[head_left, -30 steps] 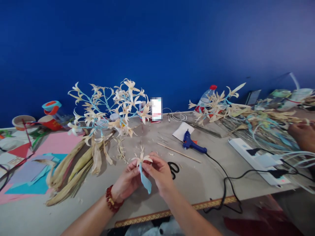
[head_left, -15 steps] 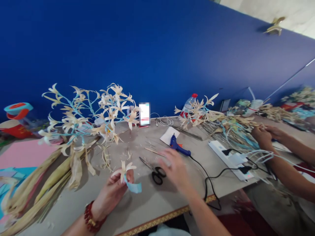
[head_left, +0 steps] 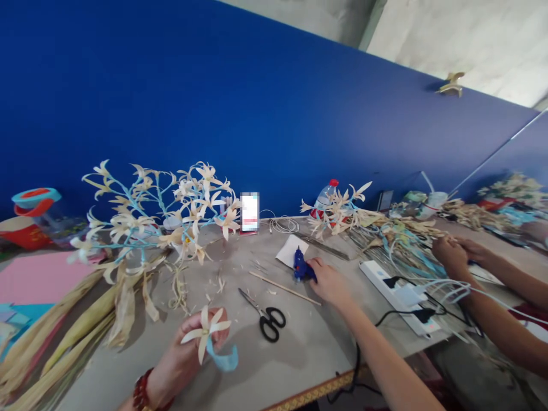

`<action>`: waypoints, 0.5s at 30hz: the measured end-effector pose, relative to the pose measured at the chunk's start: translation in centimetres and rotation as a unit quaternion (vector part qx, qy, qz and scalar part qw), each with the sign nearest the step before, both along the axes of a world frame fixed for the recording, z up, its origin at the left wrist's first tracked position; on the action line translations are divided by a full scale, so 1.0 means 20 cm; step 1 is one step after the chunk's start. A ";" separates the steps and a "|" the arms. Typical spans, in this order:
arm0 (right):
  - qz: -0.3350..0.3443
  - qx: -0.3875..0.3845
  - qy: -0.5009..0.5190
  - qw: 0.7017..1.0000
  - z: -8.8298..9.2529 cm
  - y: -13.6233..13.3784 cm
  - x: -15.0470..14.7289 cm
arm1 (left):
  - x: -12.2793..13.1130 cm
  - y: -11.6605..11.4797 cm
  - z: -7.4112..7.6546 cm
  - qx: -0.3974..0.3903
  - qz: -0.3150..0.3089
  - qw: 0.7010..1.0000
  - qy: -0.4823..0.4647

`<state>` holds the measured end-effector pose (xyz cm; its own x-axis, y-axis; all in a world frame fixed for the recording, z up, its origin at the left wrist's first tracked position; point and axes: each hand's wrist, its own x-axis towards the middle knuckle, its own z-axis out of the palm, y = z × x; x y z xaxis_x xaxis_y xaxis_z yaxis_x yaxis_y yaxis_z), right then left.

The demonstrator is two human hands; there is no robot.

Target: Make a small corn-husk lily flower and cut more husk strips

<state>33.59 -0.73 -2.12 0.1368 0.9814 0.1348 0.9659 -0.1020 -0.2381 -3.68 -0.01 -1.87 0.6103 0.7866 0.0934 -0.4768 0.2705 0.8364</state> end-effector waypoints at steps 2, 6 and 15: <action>0.009 -0.001 0.031 0.999 0.01 0.02 0.05 | 0.01 -0.01 0.02 -0.008 0.003 1.000 -0.003; 0.005 0.007 0.115 0.993 0.04 0.08 0.16 | 0.04 -0.02 0.07 -0.021 0.011 1.000 -0.013; -0.090 0.096 0.308 0.942 0.07 0.07 0.10 | 0.04 -0.02 0.03 -0.063 0.004 0.992 -0.106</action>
